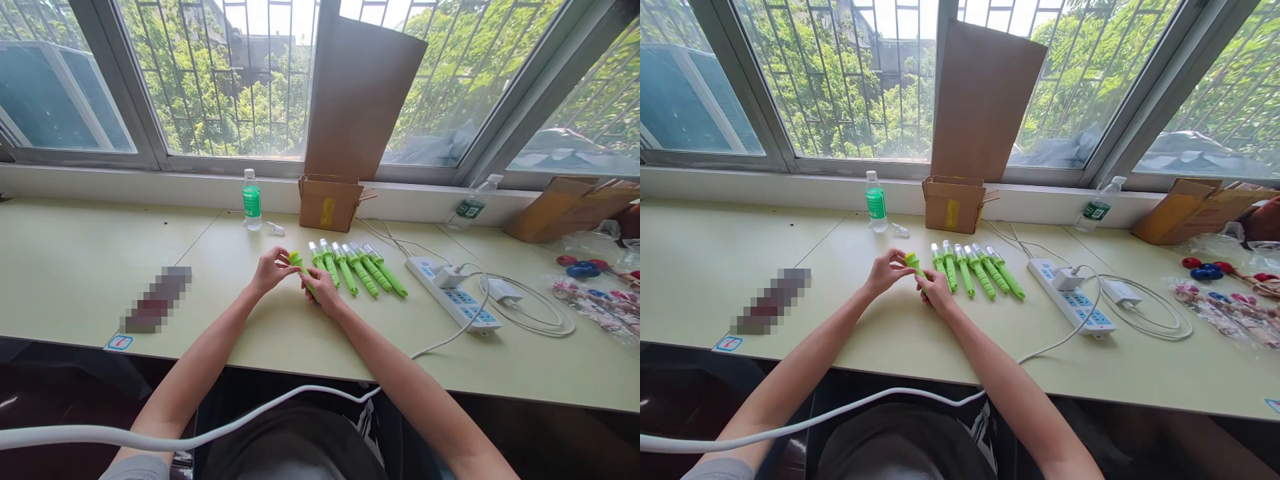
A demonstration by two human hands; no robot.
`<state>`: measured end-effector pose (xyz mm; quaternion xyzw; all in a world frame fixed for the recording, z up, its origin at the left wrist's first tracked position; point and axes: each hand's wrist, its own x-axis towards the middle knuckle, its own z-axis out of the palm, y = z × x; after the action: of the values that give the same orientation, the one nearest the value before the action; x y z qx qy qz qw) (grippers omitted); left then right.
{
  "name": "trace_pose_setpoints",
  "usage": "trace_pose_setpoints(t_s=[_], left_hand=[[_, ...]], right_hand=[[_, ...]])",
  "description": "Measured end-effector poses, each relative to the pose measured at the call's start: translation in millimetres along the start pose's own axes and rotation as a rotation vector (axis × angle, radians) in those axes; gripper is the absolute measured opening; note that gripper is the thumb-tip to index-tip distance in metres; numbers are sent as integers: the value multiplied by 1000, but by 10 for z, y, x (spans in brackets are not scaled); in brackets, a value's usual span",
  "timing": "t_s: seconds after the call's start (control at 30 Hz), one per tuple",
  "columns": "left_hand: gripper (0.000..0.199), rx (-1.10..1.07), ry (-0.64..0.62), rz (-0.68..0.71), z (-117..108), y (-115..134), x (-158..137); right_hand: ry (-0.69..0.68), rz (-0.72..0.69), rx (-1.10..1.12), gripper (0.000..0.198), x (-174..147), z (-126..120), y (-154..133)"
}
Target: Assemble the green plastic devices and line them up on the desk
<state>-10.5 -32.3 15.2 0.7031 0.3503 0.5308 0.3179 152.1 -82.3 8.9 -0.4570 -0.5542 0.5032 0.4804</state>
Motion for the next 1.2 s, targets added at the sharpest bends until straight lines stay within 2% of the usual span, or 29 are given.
trace_pose_setpoints(t_s=[0.3, 0.43, 0.57, 0.8, 1.03, 1.2], left_hand=[[46, 27, 15, 5, 5, -9, 3], [47, 41, 34, 16, 9, -5, -8], [46, 83, 52, 41, -13, -11, -1], [46, 157, 49, 41, -44, -53, 22], [41, 70, -63, -3, -61, -32, 24], [33, 53, -65, -39, -66, -47, 32]], right_hand=[[-21, -17, 4, 27, -3, -14, -9], [15, -42, -7, 31, 8, 1, 29], [80, -83, -136, 39, 7, 40, 54], [122, -227, -343, 36, -4, 67, 29], [124, -133, -224, 36, 28, 32, 74], [104, -116, -176, 34, 36, 21, 86]])
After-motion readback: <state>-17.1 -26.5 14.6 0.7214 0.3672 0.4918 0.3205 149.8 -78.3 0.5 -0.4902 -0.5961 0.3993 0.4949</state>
